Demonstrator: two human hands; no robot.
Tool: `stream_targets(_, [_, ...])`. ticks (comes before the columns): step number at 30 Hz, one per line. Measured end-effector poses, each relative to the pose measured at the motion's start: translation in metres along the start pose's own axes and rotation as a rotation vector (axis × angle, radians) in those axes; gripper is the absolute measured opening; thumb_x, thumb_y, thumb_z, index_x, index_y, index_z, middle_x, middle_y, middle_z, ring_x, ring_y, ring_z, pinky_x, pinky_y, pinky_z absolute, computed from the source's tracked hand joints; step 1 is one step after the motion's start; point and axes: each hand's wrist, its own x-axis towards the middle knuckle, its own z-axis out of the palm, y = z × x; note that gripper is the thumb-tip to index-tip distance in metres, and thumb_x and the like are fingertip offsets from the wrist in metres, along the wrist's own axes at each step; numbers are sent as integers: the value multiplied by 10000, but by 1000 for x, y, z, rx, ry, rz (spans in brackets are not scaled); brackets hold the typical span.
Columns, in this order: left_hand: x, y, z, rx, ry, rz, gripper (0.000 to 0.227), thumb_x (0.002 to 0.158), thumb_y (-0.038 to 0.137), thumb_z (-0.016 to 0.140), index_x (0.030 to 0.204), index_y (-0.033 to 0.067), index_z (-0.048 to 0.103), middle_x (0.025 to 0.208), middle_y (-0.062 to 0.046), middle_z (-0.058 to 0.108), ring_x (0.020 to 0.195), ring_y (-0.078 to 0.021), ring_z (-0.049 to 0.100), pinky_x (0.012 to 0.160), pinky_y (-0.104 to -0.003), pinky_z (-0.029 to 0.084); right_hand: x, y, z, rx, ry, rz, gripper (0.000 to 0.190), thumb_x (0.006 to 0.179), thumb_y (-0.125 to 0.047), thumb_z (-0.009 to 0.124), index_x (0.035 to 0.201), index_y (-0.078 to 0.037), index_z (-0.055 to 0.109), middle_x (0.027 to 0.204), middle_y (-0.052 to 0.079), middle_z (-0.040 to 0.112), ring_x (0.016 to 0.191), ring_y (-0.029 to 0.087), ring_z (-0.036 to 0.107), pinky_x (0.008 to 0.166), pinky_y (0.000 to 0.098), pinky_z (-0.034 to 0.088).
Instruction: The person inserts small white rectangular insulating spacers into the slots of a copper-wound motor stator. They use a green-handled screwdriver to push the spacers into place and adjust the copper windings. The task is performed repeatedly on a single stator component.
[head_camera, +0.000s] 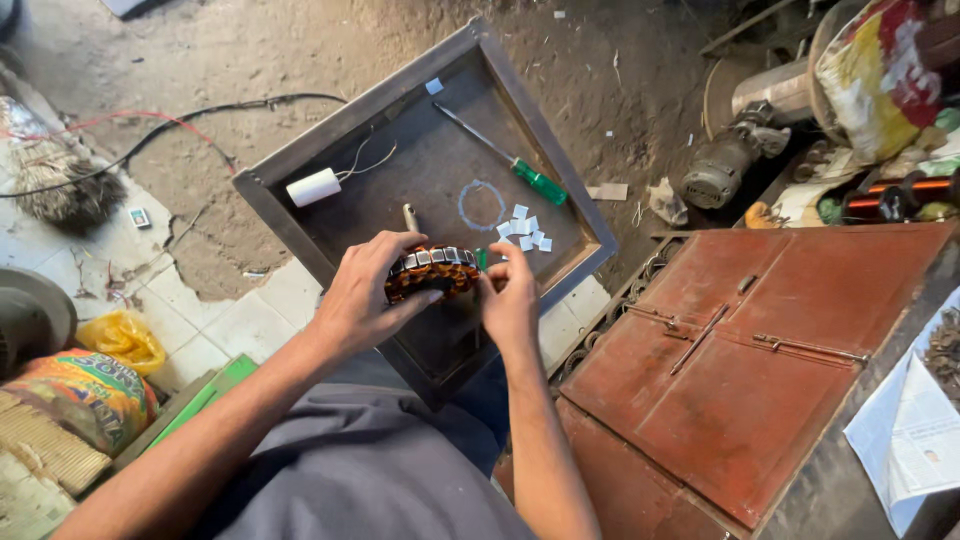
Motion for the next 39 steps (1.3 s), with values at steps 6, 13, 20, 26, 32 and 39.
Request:
stream_targets(6, [-14, 1, -4, -8, 58, -15, 647, 749, 254, 860, 1292, 45, 578, 1179, -125, 653, 1109, -315, 629, 928, -426, 456, 6, 15, 1, -341, 241, -243, 92, 892, -92, 731, 969, -42, 719, 899, 126, 712, 807, 287, 720, 715, 400, 549])
stream_targets(13, [-44, 12, -32, 54, 195, 33, 616, 761, 275, 873, 1255, 23, 604, 1183, -149, 638, 1129, -335, 599, 952, -439, 450, 27, 2, -17, -463, 301, -419, 131, 778, -108, 832, 825, -45, 727, 849, 112, 706, 775, 313, 684, 694, 410, 520])
stream_targets(20, [-80, 39, -31, -760, -118, -244, 324, 892, 187, 778, 1137, -3, 685, 1010, -63, 740, 951, -150, 712, 868, -307, 577, -112, -56, -1, 563, -122, 120, 68, 862, -53, 776, 897, -62, 719, 750, 5, 706, 651, 79, 646, 567, 220, 459])
stream_targets(26, [-92, 49, -28, -961, -305, -313, 150, 926, 100, 737, 1003, -28, 754, 929, -71, 754, 872, -123, 750, 786, -282, 622, -172, -62, 18, 844, -67, 116, 56, 922, 14, 741, 961, -19, 719, 830, 17, 702, 726, 71, 613, 645, 215, 470])
stream_targets(32, [-96, 49, -34, -875, -308, -276, 140, 892, 46, 765, 1003, -39, 768, 913, -52, 770, 849, -109, 731, 752, -264, 601, -183, -63, 11, 746, -70, 81, 55, 921, 8, 740, 973, 7, 724, 826, 39, 715, 737, 84, 650, 652, 216, 490])
stream_targets(39, [-112, 62, -34, -502, -82, -104, 148, 802, -51, 779, 939, 3, 766, 830, -90, 761, 756, -147, 767, 666, -265, 594, -196, -86, 15, 487, -39, 44, 84, 939, -13, 719, 1006, 32, 743, 844, 40, 753, 708, 53, 643, 641, 197, 512])
